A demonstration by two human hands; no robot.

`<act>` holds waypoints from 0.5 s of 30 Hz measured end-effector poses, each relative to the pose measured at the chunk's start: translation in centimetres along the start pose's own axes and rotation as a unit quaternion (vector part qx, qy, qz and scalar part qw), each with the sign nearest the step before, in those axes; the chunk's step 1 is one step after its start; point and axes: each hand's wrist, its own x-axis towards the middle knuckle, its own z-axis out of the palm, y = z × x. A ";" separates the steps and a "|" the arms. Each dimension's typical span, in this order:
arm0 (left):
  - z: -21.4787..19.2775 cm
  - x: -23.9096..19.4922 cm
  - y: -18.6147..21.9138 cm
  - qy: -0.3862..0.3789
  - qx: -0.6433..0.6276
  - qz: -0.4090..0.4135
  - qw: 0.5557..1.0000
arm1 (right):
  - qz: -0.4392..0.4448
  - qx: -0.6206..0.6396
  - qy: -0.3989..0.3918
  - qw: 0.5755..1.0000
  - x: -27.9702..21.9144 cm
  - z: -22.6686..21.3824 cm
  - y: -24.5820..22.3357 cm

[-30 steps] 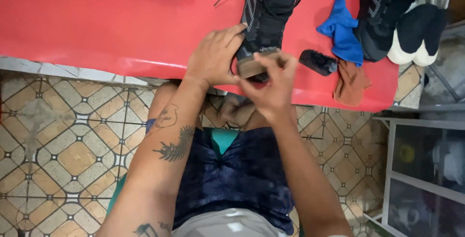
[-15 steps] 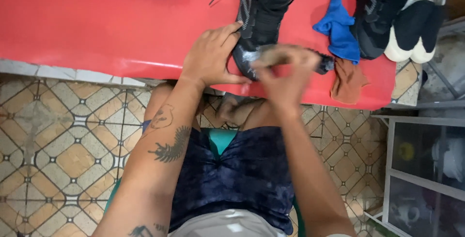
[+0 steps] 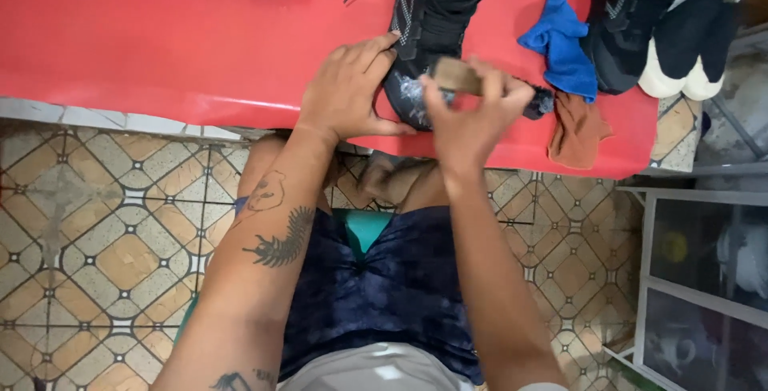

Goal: The person cleans a black high-top sneaker by applying a white cleaning paste with a brush and wiping it with a blue cloth. They repeatedly dip the brush into a blue container and scrub different parts of the shoe, including the sole and upper, before wiping off the residue.

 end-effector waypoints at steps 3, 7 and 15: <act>0.9 -0.1 -0.5 0.007 0.005 0.020 1.000 | -0.133 0.056 -0.149 0.978 -0.4 -0.6 -1.1; -0.1 0.2 0.0 0.014 0.011 0.019 1.000 | -0.057 0.061 -0.086 0.993 -0.3 0.0 0.7; -0.6 0.3 0.3 0.001 0.012 0.009 1.000 | -0.080 0.055 -0.148 0.984 1.1 -1.9 3.0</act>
